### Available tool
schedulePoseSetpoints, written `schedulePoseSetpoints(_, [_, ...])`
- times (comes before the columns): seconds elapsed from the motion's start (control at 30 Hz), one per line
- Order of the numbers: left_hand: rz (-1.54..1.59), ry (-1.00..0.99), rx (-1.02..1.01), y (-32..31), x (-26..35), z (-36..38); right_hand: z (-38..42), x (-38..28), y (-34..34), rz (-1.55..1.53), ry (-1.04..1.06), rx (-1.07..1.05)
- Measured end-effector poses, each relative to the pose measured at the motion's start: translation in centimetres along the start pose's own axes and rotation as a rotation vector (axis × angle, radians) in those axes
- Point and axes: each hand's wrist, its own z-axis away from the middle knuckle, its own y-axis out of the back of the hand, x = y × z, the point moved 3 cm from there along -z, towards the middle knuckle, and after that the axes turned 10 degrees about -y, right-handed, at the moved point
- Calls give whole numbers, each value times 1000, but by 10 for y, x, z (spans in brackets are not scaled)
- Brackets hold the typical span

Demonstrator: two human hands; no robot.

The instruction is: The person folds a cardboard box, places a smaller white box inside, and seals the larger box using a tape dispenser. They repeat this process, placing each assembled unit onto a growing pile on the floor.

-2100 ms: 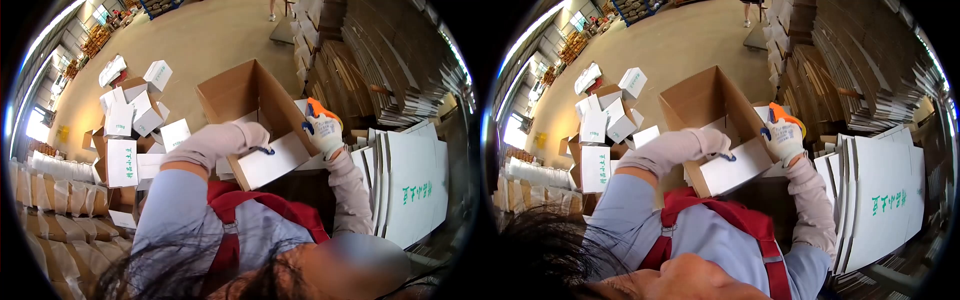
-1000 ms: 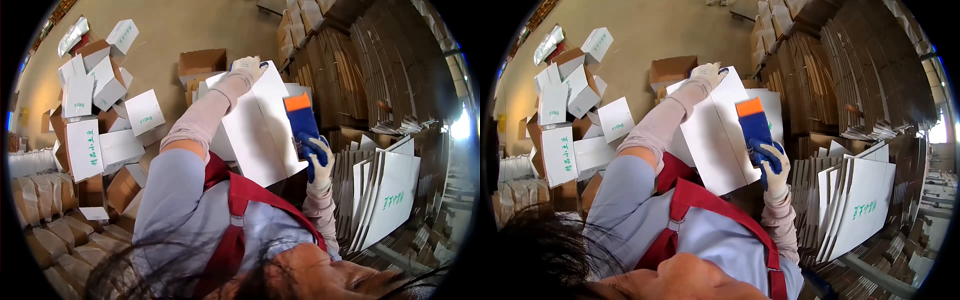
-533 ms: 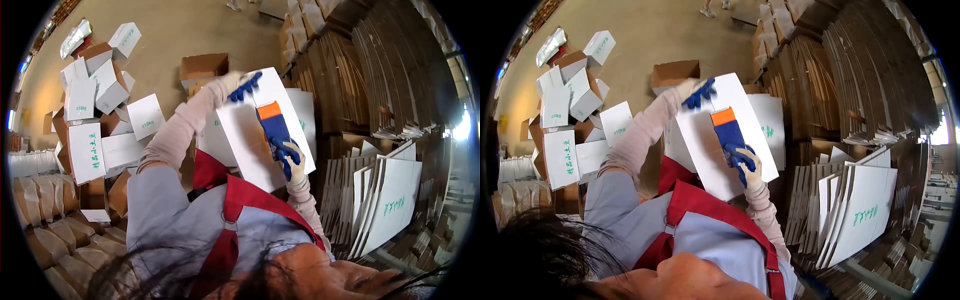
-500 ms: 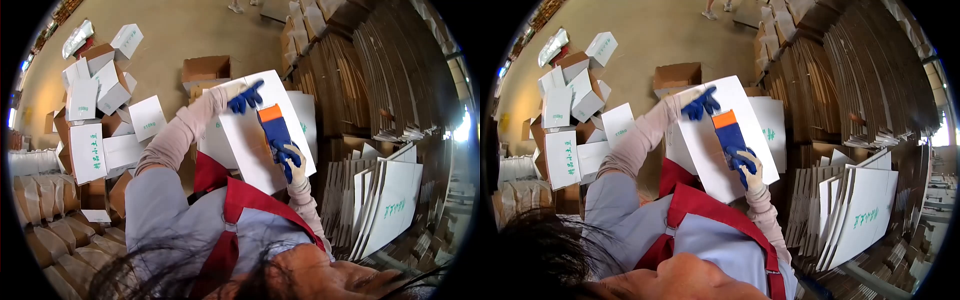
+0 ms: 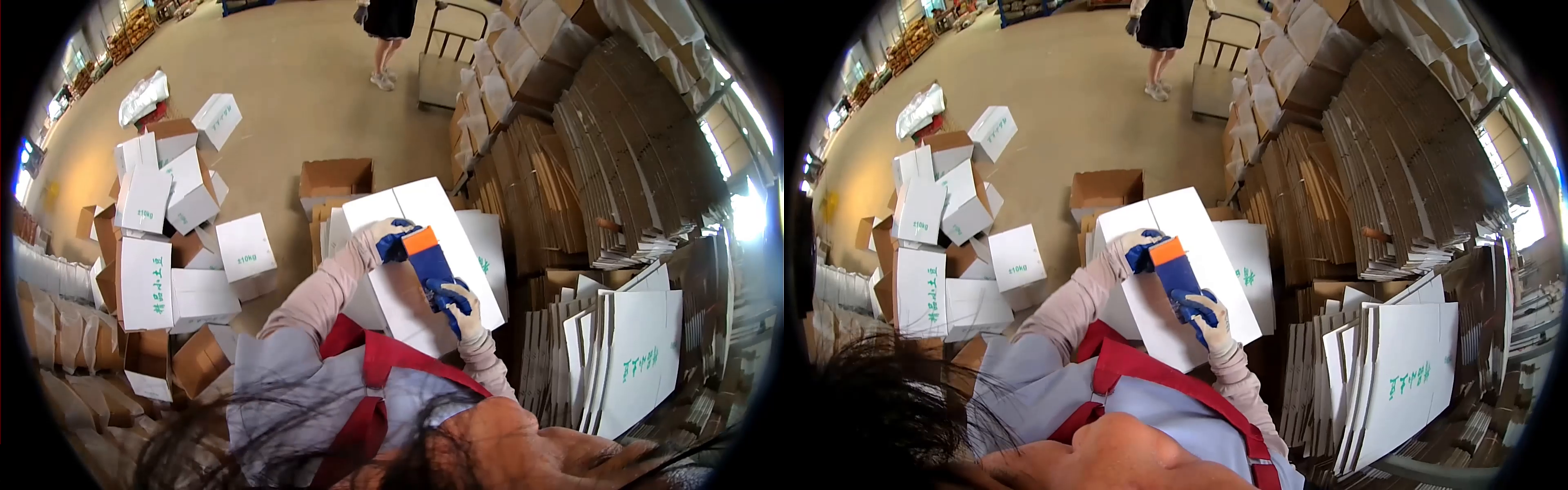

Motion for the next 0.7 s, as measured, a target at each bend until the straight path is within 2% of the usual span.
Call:
schedulePoseSetpoints(0.07, [26, -27, -9, 4, -6, -2, 0, -4, -1, -21, 28, 1])
schedulePoseSetpoints(0.13, [-37, -27, 98, 2, -1, 0, -3, 9, 2, 18, 40, 6])
schedulePoseSetpoints(0.7, [-78, -66, 105, -14, 6, 4, -1, 3, -3, -35, 34, 22])
